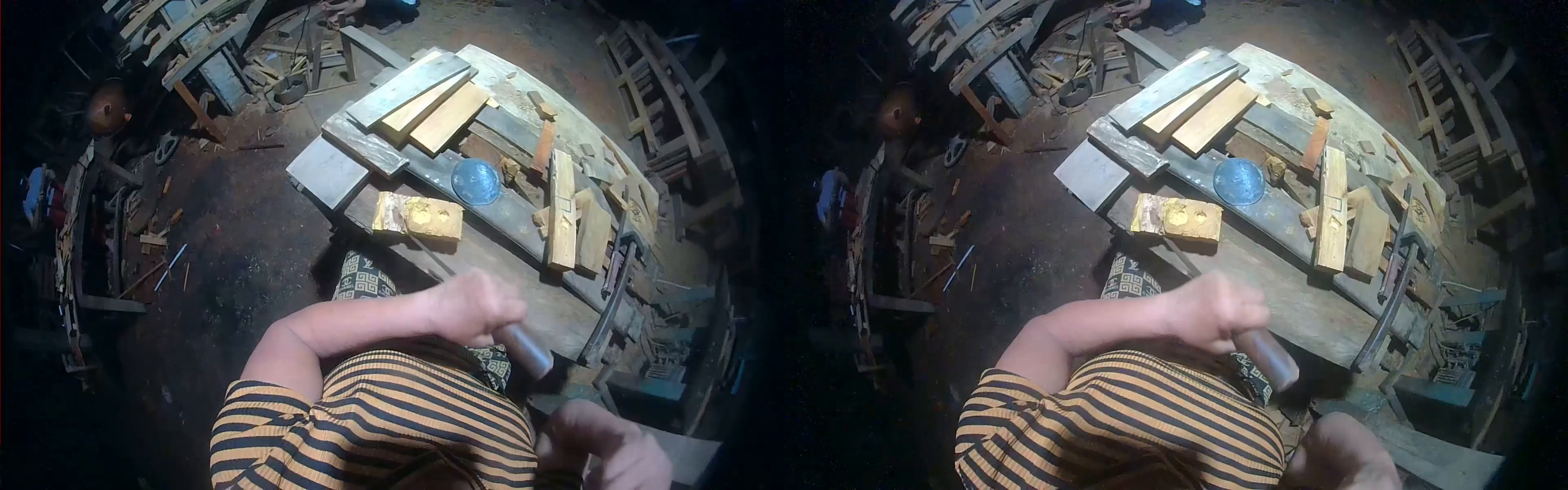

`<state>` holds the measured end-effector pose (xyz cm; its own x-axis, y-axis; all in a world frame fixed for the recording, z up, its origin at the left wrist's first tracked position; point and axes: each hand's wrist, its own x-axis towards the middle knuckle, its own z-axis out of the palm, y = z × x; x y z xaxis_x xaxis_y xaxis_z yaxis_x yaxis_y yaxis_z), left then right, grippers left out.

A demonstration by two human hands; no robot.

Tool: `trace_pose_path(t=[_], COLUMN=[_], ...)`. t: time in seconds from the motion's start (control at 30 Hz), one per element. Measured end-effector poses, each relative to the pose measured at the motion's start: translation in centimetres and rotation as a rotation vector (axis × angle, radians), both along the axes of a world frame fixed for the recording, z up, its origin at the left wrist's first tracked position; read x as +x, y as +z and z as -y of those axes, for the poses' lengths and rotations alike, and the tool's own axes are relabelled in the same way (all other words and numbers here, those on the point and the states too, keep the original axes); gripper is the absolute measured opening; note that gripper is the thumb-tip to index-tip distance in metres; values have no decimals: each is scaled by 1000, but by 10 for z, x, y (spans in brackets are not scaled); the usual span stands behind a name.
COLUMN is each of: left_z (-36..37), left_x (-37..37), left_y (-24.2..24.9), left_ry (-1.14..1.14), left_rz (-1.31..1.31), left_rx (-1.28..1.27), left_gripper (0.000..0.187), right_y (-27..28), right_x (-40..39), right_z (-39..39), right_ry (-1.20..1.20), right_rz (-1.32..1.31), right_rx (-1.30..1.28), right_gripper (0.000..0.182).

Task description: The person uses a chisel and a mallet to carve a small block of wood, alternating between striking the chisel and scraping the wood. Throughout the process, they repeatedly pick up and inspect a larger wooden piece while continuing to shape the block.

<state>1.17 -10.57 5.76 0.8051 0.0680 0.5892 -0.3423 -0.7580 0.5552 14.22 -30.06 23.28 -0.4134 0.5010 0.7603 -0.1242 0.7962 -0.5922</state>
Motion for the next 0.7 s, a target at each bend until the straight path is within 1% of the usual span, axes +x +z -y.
trace_pose_path(t=[0.03, 0.07, 0.13, 0.17, 0.2, 0.27, 0.3, 0.37, 0.4, 0.43, 0.47, 0.5, 0.53, 0.6, 0.63, 0.67, 0.7], left_z=[6, 11, 15, 15, 14, 12, 10, 6, 4, 3, 1, -2, -3, -3, -3, -3, -2], left_x=[-1, -1, 1, 0, -3, -10, -12, -18, -20, -22, -23, -23, -22, -20, -18, -16, -14], left_y=[1, -2, -12, -13, -12, -9, -10, -14, -14, -11, -8, -7, -8, -6, -3, 0, 0], left_ry=[-19, -17, -2, 2, 10, 25, 38, 64, 70, 94, 120, 125, 153, 185, 181, 177, 180], left_rz=[-61, -54, -117, -154, -148, -266, -267, -202, -201, -221, -242, -239, -207, -180, -264, -347, -350], left_rx=[-15, -18, -33, -44, -40, -125, -116, -112, -105, -111, -118, -111, -115, -119, -89, -58, -55], left_gripper=[31, 31, 31, 30, 30, 25, 25, 29, 29, 29, 29, 29, 28, 28, 26, 23, 23], right_y=[-6, -5, -3, -4, -6, -12, -13, -14, -16, -24, -38, -54, -68, -90, -95, -101, -108], right_x=[-9, -19, -35, -27, -14, 7, 8, 4, 3, 3, 2, 3, 3, 12, 12, 10, 8], right_z=[-8, 7, 51, 46, 34, 6, -5, -22, -27, -29, -30, -31, -33, -34, -38, -40, -40], right_ry=[-17, -15, -182, -176, -36, 250, 259, 236, 224, 227, -112, -450, -789, -861, -842, -839, -884], right_rz=[-78, -71, -134, -125, 37, 347, 346, 108, -6, -2, 55, 109, 158, 384, 451, 447, 393], right_rx=[127, 124, -554, -551, -350, 71, 84, -31, -89, -82, -136, -188, -241, -479, -434, -432, -497], right_gripper=[57, 57, 59, 59, 70, 94, 94, 22, 25, 25, 13, 21, 38, 73, 62, 62, 59])
